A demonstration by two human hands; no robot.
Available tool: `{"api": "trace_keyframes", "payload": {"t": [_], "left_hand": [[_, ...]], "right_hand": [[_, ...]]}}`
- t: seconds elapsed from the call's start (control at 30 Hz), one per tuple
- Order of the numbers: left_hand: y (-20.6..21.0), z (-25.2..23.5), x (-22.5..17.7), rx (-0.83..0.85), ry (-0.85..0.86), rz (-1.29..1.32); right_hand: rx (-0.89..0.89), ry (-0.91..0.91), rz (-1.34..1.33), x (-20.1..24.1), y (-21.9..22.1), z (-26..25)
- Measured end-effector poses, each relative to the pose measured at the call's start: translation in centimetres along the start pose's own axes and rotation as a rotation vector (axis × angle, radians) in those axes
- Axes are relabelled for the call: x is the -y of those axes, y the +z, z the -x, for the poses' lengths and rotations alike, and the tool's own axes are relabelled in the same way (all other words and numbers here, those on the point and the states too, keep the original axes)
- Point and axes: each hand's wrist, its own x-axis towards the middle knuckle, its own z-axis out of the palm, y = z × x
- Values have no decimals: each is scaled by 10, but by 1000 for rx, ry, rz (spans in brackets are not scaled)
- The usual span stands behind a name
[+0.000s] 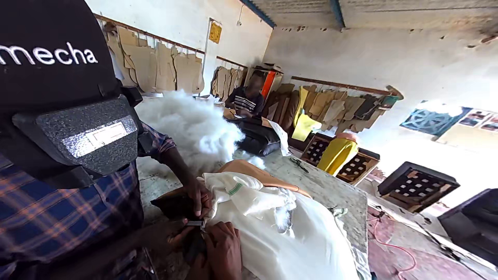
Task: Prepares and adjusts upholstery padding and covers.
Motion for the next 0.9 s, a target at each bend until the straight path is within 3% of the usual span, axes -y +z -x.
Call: {"api": "trace_keyframes", "payload": {"t": [0.2,0.37,0.6,0.9], "left_hand": [[5,5,2,-45,12,-54],[-7,-9,-2,54,-51,26],[3,-7,15,-16,16,-8],[-14,-11,3,25,-7,28]], "right_hand": [[17,1,10,1,0,0],[33,13,-3,-1,2,0],[69,26,8,0,1,0],[35,-55,-12,-2,2,5]]}}
